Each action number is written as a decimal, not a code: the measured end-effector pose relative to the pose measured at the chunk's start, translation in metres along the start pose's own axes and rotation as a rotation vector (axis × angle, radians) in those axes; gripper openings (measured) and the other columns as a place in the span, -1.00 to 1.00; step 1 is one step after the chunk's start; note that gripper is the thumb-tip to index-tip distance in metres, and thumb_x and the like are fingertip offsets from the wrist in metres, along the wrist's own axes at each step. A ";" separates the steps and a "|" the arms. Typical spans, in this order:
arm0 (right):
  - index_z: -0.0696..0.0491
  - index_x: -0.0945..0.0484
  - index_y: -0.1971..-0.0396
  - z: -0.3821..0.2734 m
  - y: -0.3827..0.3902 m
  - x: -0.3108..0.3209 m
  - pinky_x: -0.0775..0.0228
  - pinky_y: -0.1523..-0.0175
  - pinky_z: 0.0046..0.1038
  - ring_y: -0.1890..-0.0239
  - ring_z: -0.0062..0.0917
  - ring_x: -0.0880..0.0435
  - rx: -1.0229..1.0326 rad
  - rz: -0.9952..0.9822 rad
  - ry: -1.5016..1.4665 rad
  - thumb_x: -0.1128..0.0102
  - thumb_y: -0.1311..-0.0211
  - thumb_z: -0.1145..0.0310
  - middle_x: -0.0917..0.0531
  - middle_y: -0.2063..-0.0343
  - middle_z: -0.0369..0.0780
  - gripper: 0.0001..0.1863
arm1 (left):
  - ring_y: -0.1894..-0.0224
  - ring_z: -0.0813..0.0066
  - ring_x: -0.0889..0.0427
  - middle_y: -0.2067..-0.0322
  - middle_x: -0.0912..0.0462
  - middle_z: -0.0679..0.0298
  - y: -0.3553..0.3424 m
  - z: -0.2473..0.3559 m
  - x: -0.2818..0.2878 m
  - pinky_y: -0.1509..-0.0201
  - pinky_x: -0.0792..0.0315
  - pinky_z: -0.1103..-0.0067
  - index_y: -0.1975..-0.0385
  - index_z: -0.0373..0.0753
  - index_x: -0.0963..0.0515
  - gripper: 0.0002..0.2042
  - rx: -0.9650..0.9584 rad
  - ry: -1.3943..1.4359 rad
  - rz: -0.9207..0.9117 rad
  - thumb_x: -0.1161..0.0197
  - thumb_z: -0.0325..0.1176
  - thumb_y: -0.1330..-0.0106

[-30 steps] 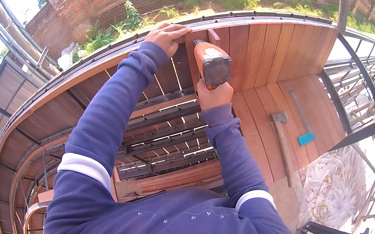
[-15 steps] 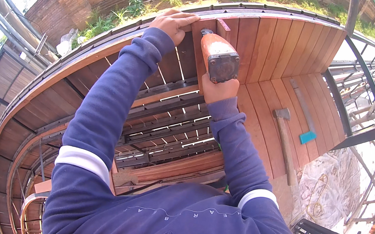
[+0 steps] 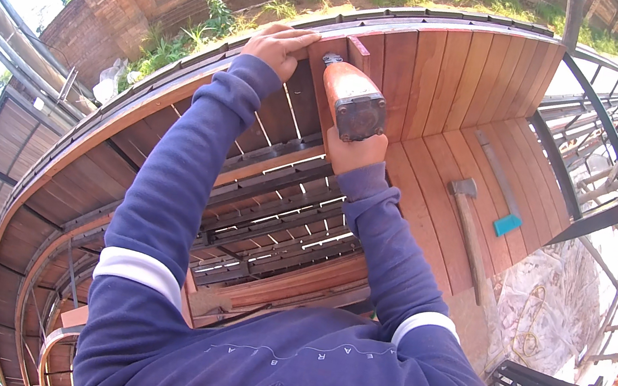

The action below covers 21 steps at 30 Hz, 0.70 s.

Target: The person positions wooden slats onto a metal frame and attaches them using a nail gun. The person uses a square ruler to check the alignment of the slats before fastening them.

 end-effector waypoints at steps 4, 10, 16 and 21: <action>0.20 -0.64 0.45 0.006 -0.003 -0.002 -0.46 0.40 -0.41 0.51 -0.51 -0.72 0.031 0.054 -0.023 -0.22 -0.05 0.44 -0.67 0.62 -0.18 -0.86 | -0.11 0.30 -0.53 -0.06 -0.65 0.37 -0.001 0.001 0.003 -0.28 -0.39 0.42 -0.08 0.02 -0.60 -0.51 0.002 0.004 -0.027 -0.12 -0.46 -0.10; 0.21 -0.60 0.37 0.023 0.017 -0.001 -0.43 0.45 -0.44 0.58 -0.56 -0.62 -0.165 0.064 -0.238 -0.18 -0.07 0.50 -0.60 0.65 -0.23 -0.86 | -0.11 0.29 -0.52 -0.06 -0.64 0.37 0.001 0.003 0.009 -0.28 -0.40 0.40 -0.10 0.02 -0.58 -0.53 0.038 0.007 -0.071 -0.17 -0.34 -0.11; 0.24 -0.47 0.11 0.053 0.106 0.014 -0.37 0.55 -0.48 0.66 -0.60 -0.47 -0.546 0.124 -0.623 -0.10 -0.10 0.56 -0.49 0.64 -0.28 -0.70 | -0.18 0.31 -0.50 -0.11 -0.61 0.39 -0.001 0.008 0.007 -0.32 -0.36 0.42 -0.16 0.08 -0.54 -0.55 0.068 -0.043 -0.114 -0.24 -0.20 -0.21; 0.23 -0.42 0.11 0.092 0.140 -0.007 -0.38 0.58 -0.44 0.67 -0.54 -0.47 -0.832 0.194 -0.694 -0.09 -0.07 0.54 -0.49 0.62 -0.23 -0.67 | -0.16 0.34 -0.50 -0.07 -0.63 0.38 0.000 0.003 0.006 -0.26 -0.41 0.46 -0.16 0.17 -0.54 -0.56 0.088 0.005 -0.099 -0.31 -0.24 -0.24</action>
Point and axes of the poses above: each hand's wrist, its own y-axis away from the middle knuckle, its own x-axis out of the back of the hand, z = x × y, the point moved 2 cm from there along -y, towards the middle knuckle
